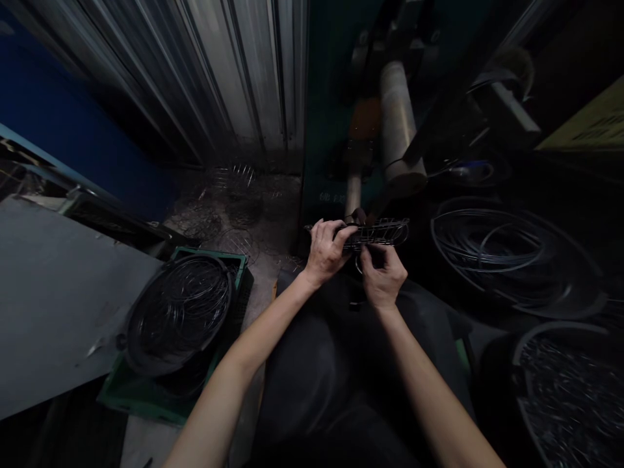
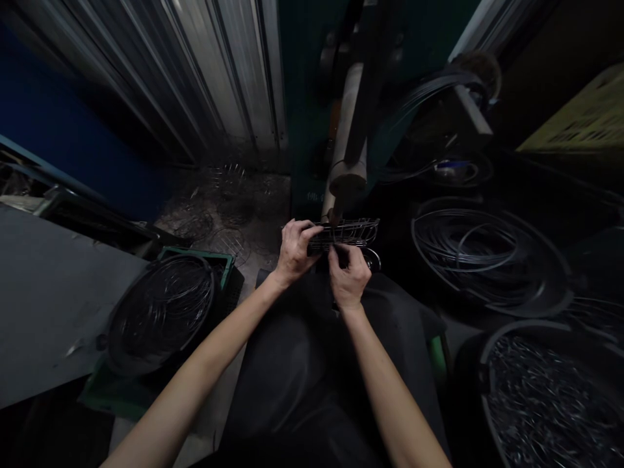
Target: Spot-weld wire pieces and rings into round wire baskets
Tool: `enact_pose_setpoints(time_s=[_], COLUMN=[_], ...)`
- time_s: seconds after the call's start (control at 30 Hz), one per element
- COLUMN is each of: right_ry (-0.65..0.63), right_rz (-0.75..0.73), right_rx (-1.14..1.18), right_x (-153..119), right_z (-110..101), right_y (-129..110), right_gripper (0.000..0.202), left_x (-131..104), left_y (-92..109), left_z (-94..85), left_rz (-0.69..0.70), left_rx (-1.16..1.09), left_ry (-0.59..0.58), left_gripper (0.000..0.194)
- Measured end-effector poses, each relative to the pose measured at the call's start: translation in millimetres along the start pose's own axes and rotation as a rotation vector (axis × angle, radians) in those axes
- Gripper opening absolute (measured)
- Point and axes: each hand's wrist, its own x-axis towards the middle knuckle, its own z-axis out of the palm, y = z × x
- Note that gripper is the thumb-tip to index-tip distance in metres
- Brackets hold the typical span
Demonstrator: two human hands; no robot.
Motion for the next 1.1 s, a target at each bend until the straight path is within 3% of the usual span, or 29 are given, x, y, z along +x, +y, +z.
enact_pose_setpoints(time_s=[0.17, 0.33, 0.67, 0.93, 1.1], right_ry=[0.018, 0.017, 0.023, 0.015, 0.033], right_rz=[-0.009, -0.012, -0.009, 0.003, -0.032], right_rx=[0.018, 0.003, 0.006, -0.014, -0.005], right_x=[-1.4, -2.7, -1.3, 1.9, 3.7], right_z=[1.1, 0.7, 2.8, 5.4, 6.3], right_y=[0.8, 0.5, 3.1, 6.2, 4.9], right_gripper=[0.021, 0.022, 0.022, 0.026, 0.024], left_x=[-1.3, -2.3, 0.2, -0.2, 1.3], left_y=[-1.3, -0.7, -0.7, -4.3, -5.6], left_z=[0.8, 0.0, -0.1, 4.0, 4.9], left_rz=[-0.024, 0.014, 0.030, -0.013, -0.010], left_rx=[0.019, -0.003, -0.001, -0.006, 0.015], left_ry=[-0.029, 0.053, 0.069, -0.047, -0.058], left_gripper=[0.034, 0.032, 0.033, 0.034, 0.034])
